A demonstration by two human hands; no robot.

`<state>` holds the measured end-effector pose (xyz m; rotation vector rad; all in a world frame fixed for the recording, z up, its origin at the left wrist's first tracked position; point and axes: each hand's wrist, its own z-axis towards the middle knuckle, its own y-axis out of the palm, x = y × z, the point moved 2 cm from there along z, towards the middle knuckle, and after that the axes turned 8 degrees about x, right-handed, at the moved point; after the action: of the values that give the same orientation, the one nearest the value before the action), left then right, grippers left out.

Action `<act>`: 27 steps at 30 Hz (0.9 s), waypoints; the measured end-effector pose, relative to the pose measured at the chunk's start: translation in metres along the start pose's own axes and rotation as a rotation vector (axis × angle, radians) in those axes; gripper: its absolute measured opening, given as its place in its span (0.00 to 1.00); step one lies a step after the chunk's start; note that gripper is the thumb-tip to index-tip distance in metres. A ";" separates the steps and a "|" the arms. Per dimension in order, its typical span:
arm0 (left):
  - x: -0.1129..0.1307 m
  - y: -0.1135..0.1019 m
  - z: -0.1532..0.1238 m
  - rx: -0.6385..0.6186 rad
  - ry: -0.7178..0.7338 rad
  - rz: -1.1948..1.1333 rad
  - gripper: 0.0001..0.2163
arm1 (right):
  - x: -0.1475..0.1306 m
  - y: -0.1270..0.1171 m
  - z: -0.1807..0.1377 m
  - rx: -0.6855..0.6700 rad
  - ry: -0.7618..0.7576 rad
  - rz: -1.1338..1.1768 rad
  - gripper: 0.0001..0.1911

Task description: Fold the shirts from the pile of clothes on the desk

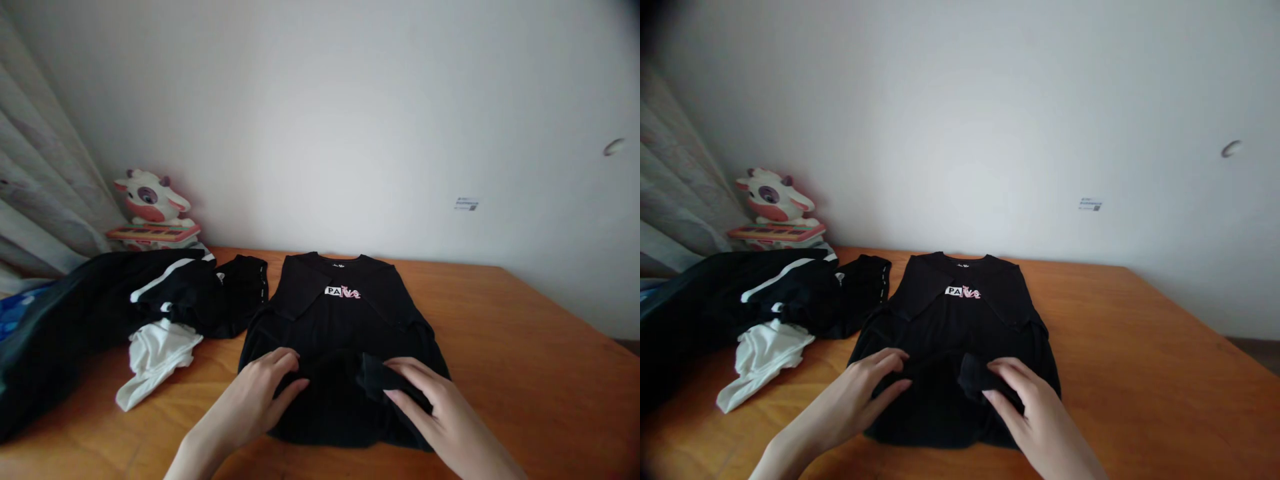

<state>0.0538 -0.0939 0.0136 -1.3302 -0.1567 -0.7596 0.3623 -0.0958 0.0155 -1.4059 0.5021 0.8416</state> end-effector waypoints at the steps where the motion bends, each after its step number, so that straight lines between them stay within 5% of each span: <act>1: -0.004 -0.002 -0.001 0.045 -0.055 -0.019 0.11 | 0.005 -0.003 -0.001 0.053 0.028 0.032 0.24; 6: -0.036 -0.014 -0.011 0.445 -0.303 -0.013 0.13 | 0.043 -0.027 0.000 0.489 0.285 0.062 0.33; 11: -0.054 -0.019 -0.023 0.713 -0.293 -0.207 0.15 | 0.063 -0.040 -0.002 0.541 0.412 0.055 0.35; 19: -0.049 -0.027 -0.022 0.643 -0.503 -0.396 0.23 | 0.063 -0.038 -0.009 0.562 0.465 0.101 0.38; 27: -0.086 -0.030 -0.048 0.532 -0.557 0.080 0.18 | 0.096 -0.055 -0.013 0.523 0.514 -0.131 0.35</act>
<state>-0.0434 -0.1044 -0.0185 -0.9952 -0.6963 -0.2308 0.4669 -0.0853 -0.0225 -1.1368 0.9359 0.2011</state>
